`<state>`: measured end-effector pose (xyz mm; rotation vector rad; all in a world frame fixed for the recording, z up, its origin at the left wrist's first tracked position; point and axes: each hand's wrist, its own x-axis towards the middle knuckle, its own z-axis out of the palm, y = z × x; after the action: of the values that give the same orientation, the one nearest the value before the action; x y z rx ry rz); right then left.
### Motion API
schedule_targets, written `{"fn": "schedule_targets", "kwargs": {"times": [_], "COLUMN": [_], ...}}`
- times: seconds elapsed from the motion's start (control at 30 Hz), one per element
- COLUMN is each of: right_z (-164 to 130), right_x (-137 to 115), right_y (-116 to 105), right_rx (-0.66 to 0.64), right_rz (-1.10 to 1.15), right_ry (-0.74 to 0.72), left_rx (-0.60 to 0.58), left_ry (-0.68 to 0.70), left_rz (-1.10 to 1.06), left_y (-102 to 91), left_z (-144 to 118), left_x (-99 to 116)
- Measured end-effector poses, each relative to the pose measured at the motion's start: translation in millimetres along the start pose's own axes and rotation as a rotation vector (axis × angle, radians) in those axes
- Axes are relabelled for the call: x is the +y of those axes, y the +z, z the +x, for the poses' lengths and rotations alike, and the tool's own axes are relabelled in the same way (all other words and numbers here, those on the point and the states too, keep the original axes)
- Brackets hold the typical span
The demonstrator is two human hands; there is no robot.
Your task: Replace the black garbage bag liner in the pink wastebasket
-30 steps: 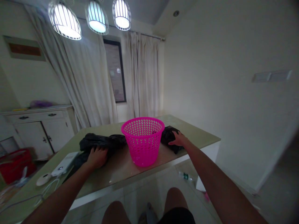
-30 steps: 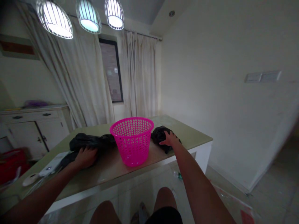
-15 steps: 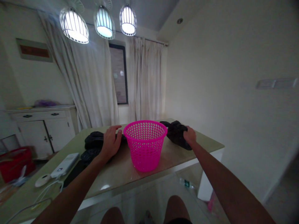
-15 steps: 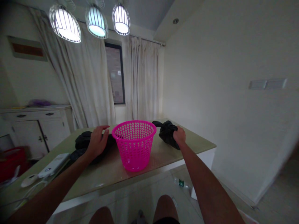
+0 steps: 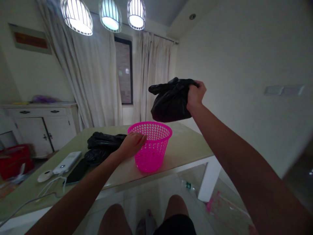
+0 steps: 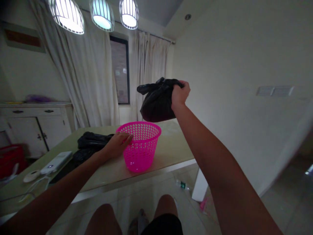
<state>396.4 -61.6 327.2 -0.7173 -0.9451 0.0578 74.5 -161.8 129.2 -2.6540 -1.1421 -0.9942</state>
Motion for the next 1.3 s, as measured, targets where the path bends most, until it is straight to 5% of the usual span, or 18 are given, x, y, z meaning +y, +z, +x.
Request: {"fn": "schedule_targets", "kwargs": {"times": [0.1, 0.23, 0.43, 0.7, 0.87, 0.97, 1.07, 1.17, 1.3], "right_z": [-40.8, -113.7, -176.1, -181.9, -163.8, -154.4, -151.5, -155.8, -164.5], "right_x": [-3.1, 6.0, 29.9, 45.0, 41.2, 31.6, 28.1, 31.4, 34.2], "right_y": [27.3, 48.3, 47.1, 30.3, 4.0, -7.1, -7.7, -0.1, 9.1], "right_rx": [-0.012, -0.253, -0.620, -1.043, -1.168, -1.300, -1.291, -1.270, -1.419], "right_rz": [-0.071, -0.099, -0.093, -0.124, -0.217, -0.134, -0.066, -0.082, -0.141], "right_ry": [0.113, 0.239, 0.205, 0.049, 0.064, 0.254, 0.363, 0.286, 0.094], "left_rx": [0.003, 0.011, 0.337, 0.067, 0.109, 0.154, 0.183, 0.210, 0.204], "left_ry": [0.039, 0.040, -0.369, -0.405, -0.394, -0.354, -0.345, -0.337, -0.313], "left_rz": [0.082, 0.094, -0.069, -0.116, -0.092, -0.068, -0.057, -0.073, -0.185], "left_y": [-4.4, -9.8, -17.2, -12.0, -19.2, -21.2, -20.8, -20.0, -18.2], "left_z": [-1.7, -0.4, 16.4, 43.9, 43.2, 42.2, 42.9, 46.0, 50.3], "left_x": [8.1, 12.4, -9.6, -32.5, -35.1, -33.5, -30.7, -27.7, -25.3]}}
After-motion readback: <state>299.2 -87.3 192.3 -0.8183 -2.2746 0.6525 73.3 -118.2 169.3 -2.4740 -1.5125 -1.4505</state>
